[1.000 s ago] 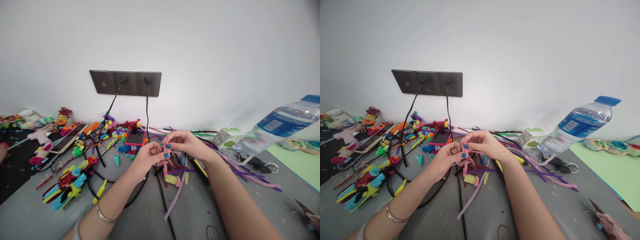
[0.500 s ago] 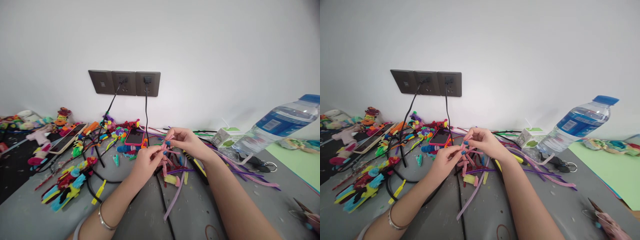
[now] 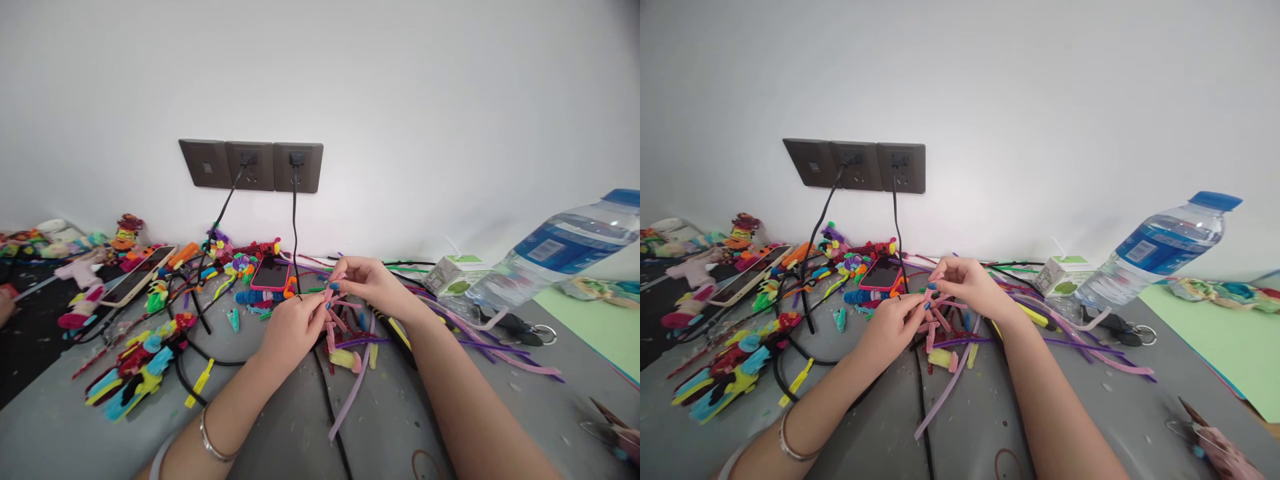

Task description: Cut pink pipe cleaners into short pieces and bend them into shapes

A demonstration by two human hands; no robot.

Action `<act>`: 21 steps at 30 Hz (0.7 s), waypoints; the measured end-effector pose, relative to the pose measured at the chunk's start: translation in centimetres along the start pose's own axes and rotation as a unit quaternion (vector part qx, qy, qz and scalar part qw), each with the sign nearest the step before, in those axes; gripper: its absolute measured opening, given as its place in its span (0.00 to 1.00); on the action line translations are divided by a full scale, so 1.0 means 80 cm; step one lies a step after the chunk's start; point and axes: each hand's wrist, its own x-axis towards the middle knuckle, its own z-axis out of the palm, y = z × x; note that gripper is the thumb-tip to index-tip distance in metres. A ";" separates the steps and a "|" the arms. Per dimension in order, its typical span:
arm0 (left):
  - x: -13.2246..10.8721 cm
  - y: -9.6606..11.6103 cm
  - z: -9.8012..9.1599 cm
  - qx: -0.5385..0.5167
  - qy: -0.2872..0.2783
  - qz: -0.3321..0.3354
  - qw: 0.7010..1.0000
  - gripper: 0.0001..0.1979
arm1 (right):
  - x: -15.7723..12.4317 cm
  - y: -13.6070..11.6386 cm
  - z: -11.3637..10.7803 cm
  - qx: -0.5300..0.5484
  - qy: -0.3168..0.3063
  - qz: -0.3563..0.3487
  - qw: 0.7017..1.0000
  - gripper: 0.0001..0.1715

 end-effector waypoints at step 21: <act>0.004 -0.002 0.004 -0.190 0.016 -0.055 0.980 0.12 | 0.002 0.005 0.000 0.008 -0.001 0.009 1.000 0.14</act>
